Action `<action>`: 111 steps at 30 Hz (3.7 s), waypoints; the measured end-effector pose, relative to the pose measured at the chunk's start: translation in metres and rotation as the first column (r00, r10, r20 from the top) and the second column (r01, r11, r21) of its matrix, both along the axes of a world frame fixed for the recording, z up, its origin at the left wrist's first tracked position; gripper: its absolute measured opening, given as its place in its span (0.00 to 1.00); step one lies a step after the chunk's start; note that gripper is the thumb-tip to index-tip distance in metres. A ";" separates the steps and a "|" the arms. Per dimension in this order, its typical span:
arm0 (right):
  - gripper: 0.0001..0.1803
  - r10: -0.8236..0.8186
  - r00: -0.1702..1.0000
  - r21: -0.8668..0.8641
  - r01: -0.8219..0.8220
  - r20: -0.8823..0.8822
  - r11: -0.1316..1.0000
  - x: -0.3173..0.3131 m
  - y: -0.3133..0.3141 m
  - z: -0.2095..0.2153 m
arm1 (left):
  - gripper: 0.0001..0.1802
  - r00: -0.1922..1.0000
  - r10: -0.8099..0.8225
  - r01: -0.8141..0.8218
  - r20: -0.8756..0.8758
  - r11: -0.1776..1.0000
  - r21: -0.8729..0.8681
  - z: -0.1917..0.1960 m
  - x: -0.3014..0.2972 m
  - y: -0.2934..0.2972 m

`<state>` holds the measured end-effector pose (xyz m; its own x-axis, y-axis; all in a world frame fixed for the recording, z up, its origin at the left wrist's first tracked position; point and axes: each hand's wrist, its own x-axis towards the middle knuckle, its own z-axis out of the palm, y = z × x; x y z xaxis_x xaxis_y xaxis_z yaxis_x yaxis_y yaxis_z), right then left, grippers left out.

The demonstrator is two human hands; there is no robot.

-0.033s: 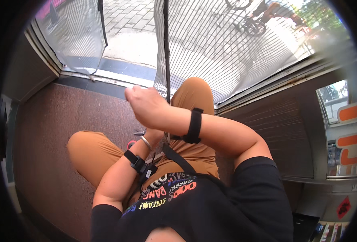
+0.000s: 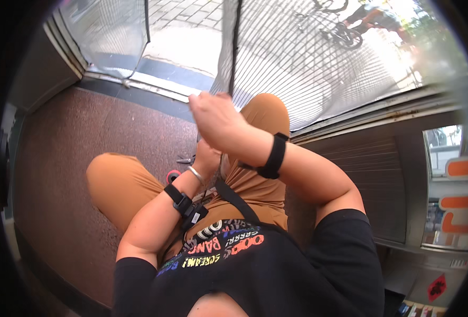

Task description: The person sits on the floor and repairs a magnetic mesh door curtain using scissors and adhesive tape. They trim the edge of the mesh and press the black tape onto the border to secure it.

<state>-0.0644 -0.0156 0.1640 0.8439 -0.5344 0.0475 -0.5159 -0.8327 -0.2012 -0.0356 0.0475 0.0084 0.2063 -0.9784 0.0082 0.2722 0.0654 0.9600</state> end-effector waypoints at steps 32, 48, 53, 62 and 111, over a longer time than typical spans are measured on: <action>0.03 0.203 0.695 -0.179 -0.435 -0.690 0.883 -0.018 -0.063 0.006 | 0.06 0.901 -0.007 0.068 -0.433 0.990 0.127 0.003 -0.016 -0.021; 0.01 0.398 0.808 0.043 -0.423 -0.435 0.905 -0.029 -0.059 0.006 | 0.06 0.752 -0.043 0.173 -0.657 0.976 0.135 -0.009 -0.011 -0.025; 0.02 0.394 0.726 0.217 -0.330 -0.564 0.919 -0.022 -0.061 -0.001 | 0.05 0.740 -0.026 0.200 -0.672 0.963 0.183 -0.006 -0.007 -0.025; 0.02 0.432 0.633 0.266 -0.344 -0.643 0.900 -0.022 -0.059 -0.010 | 0.05 0.726 -0.038 0.216 -0.686 0.961 0.175 -0.007 -0.008 -0.026; 0.01 -0.104 0.995 0.221 0.103 -0.009 0.970 -0.062 -0.012 0.062 | 0.23 0.773 0.295 -0.080 0.562 0.923 -0.375 0.007 -0.015 -0.019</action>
<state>-0.1260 -0.0276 0.2265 0.7835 -0.6163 -0.0790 -0.5961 -0.7097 -0.3753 -0.0505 0.0283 0.0151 0.2326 -0.8406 0.4892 -0.3997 0.3759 0.8360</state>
